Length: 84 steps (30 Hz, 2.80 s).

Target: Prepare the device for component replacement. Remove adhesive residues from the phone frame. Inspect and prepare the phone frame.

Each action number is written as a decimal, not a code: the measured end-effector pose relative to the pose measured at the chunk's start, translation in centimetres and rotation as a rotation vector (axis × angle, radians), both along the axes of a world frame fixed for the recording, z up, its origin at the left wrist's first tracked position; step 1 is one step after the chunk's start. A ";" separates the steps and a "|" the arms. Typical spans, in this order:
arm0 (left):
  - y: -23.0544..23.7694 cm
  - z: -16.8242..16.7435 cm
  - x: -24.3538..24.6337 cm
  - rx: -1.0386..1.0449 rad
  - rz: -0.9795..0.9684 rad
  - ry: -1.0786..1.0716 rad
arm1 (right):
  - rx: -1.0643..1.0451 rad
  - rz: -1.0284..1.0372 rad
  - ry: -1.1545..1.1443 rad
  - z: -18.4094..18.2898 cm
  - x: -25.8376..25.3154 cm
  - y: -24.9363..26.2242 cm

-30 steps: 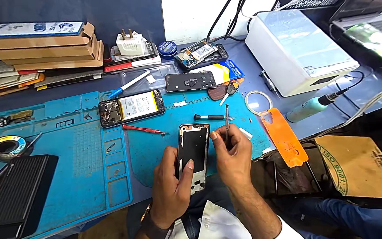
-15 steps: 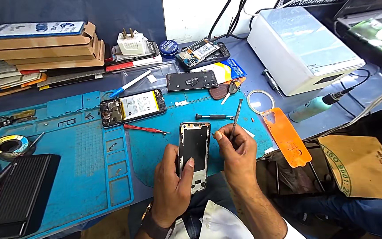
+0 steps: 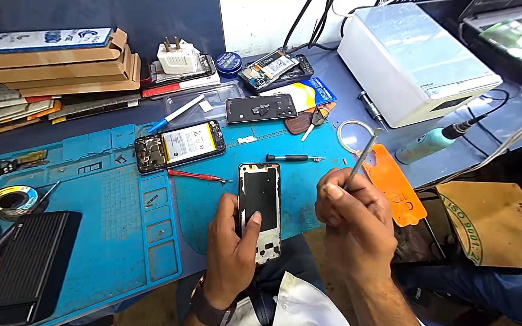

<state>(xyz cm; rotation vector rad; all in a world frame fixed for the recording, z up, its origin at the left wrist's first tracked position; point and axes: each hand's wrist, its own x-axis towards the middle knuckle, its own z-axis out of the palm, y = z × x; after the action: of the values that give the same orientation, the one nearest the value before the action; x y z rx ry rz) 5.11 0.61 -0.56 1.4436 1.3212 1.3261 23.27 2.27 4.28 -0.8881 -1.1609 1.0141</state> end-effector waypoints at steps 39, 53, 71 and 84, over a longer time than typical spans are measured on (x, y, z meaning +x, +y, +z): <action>-0.5 -0.5 -1.0 0.155 -0.138 -0.124 | 0.140 -0.390 -0.781 -2.7 -2.5 -0.7; -0.2 0.7 -1.7 -0.022 -0.191 -0.390 | -0.071 -0.181 -0.281 -2.2 1.9 -1.0; 0.5 1.8 -2.2 -0.146 -0.549 -0.124 | -0.139 0.175 -0.370 0.5 5.4 -0.5; -2.5 1.3 -1.4 -0.139 -0.248 -0.900 | -0.577 -0.011 0.365 -1.0 -0.4 -3.3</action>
<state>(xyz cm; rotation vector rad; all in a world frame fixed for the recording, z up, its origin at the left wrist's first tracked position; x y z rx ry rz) 3.71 -1.87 0.74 0.7116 0.5959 1.4183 22.91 -1.06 3.32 -1.0933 -0.5557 1.4663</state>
